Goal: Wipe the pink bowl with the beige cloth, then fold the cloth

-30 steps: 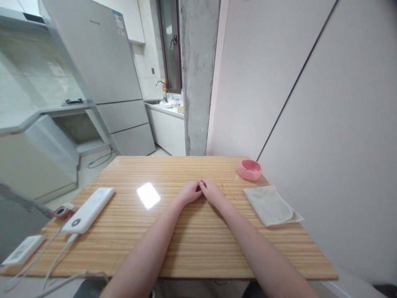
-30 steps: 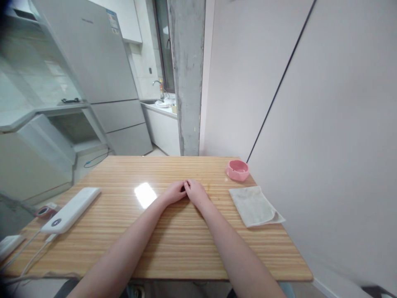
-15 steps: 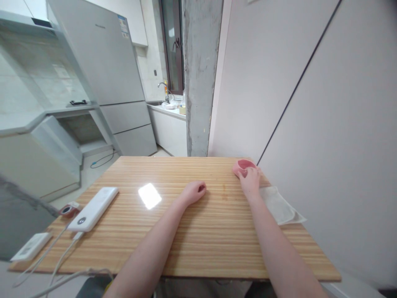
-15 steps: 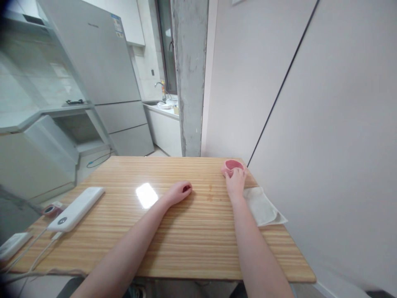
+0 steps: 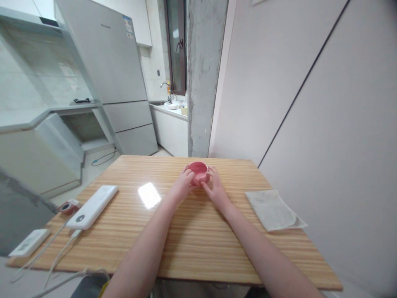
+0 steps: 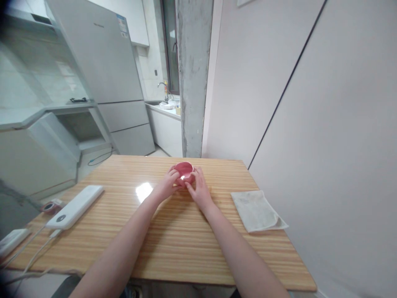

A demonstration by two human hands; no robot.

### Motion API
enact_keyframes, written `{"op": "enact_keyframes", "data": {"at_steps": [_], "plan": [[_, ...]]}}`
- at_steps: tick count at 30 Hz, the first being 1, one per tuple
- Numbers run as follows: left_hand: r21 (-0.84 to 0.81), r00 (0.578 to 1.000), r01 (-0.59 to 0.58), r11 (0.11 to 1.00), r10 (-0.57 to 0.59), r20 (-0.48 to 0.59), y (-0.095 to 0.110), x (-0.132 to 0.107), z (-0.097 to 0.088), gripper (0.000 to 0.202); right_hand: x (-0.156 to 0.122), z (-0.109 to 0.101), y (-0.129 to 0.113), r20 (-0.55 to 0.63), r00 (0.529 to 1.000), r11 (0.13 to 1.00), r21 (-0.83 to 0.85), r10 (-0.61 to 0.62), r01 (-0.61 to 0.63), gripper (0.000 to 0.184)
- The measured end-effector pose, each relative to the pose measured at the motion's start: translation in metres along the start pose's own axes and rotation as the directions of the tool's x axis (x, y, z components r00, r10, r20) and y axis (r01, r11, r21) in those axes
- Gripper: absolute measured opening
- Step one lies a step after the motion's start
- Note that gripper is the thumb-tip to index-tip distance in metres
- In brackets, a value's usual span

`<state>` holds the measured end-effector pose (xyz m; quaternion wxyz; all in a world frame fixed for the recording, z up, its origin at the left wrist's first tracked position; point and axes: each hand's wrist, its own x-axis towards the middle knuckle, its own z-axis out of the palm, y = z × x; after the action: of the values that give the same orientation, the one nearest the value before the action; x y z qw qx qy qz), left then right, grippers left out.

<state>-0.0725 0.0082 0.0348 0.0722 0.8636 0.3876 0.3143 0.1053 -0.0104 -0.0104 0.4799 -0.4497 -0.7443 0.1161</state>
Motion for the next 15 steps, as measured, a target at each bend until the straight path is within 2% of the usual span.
{"op": "enact_keyframes", "data": {"at_steps": [2,4,7,9,12,15], "plan": [[0.045,0.990,0.110,0.993,-0.105,-0.091,-0.011,-0.004,-0.016,0.020,-0.001,-0.001,0.008,-0.011,0.999,0.999,-0.021,0.043,-0.043,0.044],[0.131,0.966,0.218,0.967,-0.195,-0.169,-0.028,-0.014,-0.036,0.020,-0.002,0.002,0.014,0.013,0.997,0.997,-0.033,0.075,-0.074,0.046],[0.259,0.925,0.349,0.901,-0.285,-0.253,-0.062,-0.042,-0.066,0.021,-0.003,0.009,0.020,0.060,0.994,0.995,-0.038,0.091,-0.088,0.043],[0.332,0.881,0.457,0.825,-0.367,-0.300,-0.085,-0.064,-0.080,0.022,-0.003,0.012,0.021,0.064,0.993,0.994,-0.044,0.103,-0.100,0.044],[0.384,0.795,0.601,0.701,-0.471,-0.382,-0.110,-0.090,-0.089,0.025,-0.004,0.012,0.024,0.056,0.991,0.992,-0.046,0.122,-0.119,0.048],[0.376,0.748,0.659,0.651,-0.521,-0.410,-0.121,-0.102,-0.087,0.025,-0.004,0.009,0.026,0.050,0.988,0.989,-0.044,0.144,-0.142,0.049]]}}
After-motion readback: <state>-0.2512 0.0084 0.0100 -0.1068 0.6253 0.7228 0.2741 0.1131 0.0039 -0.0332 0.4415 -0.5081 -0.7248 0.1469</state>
